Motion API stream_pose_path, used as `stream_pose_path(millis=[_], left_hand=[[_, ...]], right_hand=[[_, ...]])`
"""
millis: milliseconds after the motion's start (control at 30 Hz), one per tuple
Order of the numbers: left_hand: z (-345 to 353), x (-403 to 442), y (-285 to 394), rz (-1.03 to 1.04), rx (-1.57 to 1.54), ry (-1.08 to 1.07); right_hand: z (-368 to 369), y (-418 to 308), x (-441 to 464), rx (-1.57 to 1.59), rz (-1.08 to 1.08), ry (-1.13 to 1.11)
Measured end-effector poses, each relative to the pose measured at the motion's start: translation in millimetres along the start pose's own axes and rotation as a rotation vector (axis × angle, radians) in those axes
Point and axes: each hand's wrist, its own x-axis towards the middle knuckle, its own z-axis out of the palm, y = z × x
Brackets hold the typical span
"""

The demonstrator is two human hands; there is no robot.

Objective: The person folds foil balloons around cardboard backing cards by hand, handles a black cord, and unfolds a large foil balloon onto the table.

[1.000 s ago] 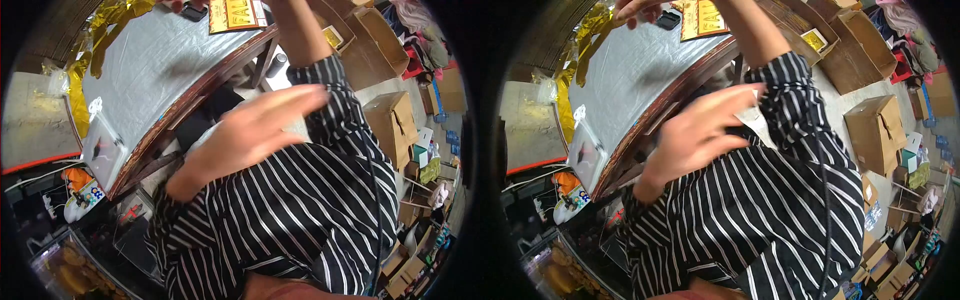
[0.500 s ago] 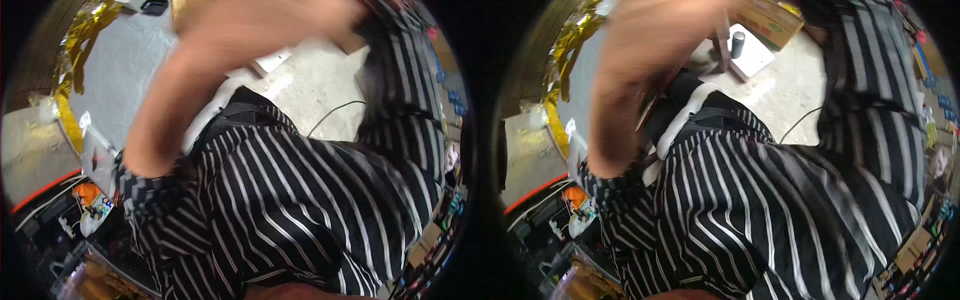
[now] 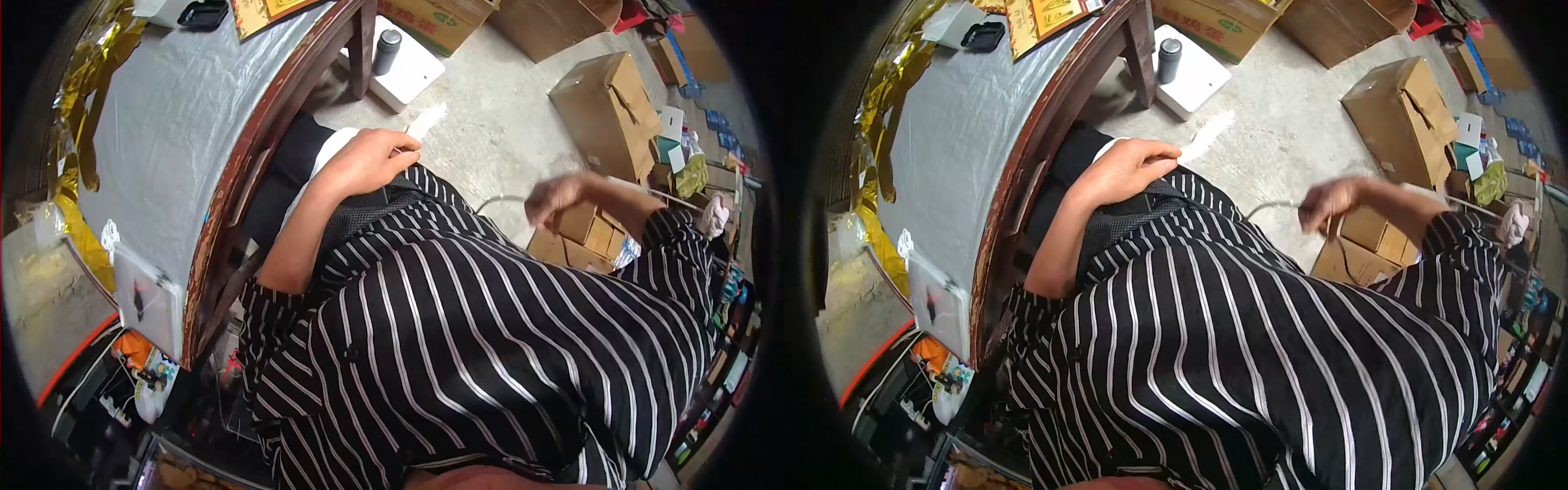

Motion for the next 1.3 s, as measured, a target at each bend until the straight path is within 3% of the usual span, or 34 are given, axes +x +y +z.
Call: stream_pose_path(millis=[33, 67, 100, 167, 233, 267, 333, 367, 433, 500, 533, 667, 733, 767, 900, 967, 1000, 1133, 1233, 1300], left_hand=[[1, 6, 2, 0.008, 0.003, -0.008], [1, 14, 5, 0.030, 0.012, -0.020], [2, 23, 8, 0.049, 0.018, -0.035], [19, 48, 17, -0.048, -0.068, -0.129], [48, 74, 16, 0.181, -0.430, 0.315], [43, 79, 22, 0.181, -0.422, 0.324], [27, 81, 45, 0.058, -0.419, 0.088], [18, 73, 55, -0.032, -0.561, -0.114], [30, 69, 35, -0.036, -0.704, -0.297], [45, 63, 27, -0.030, -0.918, -0.316], [48, 60, 26, -0.009, -1.018, -0.309], [53, 59, 22, -0.152, -1.222, 0.131], [56, 57, 29, -0.137, -1.318, 0.227], [56, 56, 35, -0.119, -1.409, 0.318], [51, 50, 49, 0.004, -1.471, 0.299], [55, 46, 53, 0.061, -1.396, 0.229], [58, 44, 61, 0.045, -1.311, 0.273], [61, 46, 53, 0.178, -0.850, 0.303], [52, 42, 50, 0.242, -0.548, 0.333], [53, 44, 48, 0.288, -0.429, 0.341]], right_hand=[[-13, -20, -15, -0.125, -0.021, 0.053], [-39, -27, -19, -0.321, -0.253, 0.029], [-33, -69, -49, -0.156, -0.133, 0.257], [-33, -120, -90, -0.272, -0.376, 0.409], [-22, -157, -113, -0.369, -0.398, 0.537], [-20, -171, -118, -0.447, -0.427, 0.536], [-6, -189, -126, -0.554, -0.449, 0.508], [0, -194, -131, -0.557, -0.453, 0.511], [9, -199, -140, -0.646, -0.461, 0.541], [16, -202, -151, -0.682, -0.393, 0.599], [17, -202, -154, -0.717, -0.319, 0.645], [19, -189, -137, -0.900, -0.247, 0.843], [8, -168, -113, -0.852, -0.357, 0.677], [14, -161, -101, -0.973, -0.410, 0.633], [32, -134, -55, -0.962, -0.329, 0.447], [33, -116, -31, -0.915, -0.296, 0.362], [35, -110, -22, -0.972, -0.380, 0.348], [60, -107, 3, -1.235, -0.309, 0.531], [46, -131, -18, -0.779, -0.593, 0.216], [44, -149, -30, -0.318, -0.465, 0.111]])
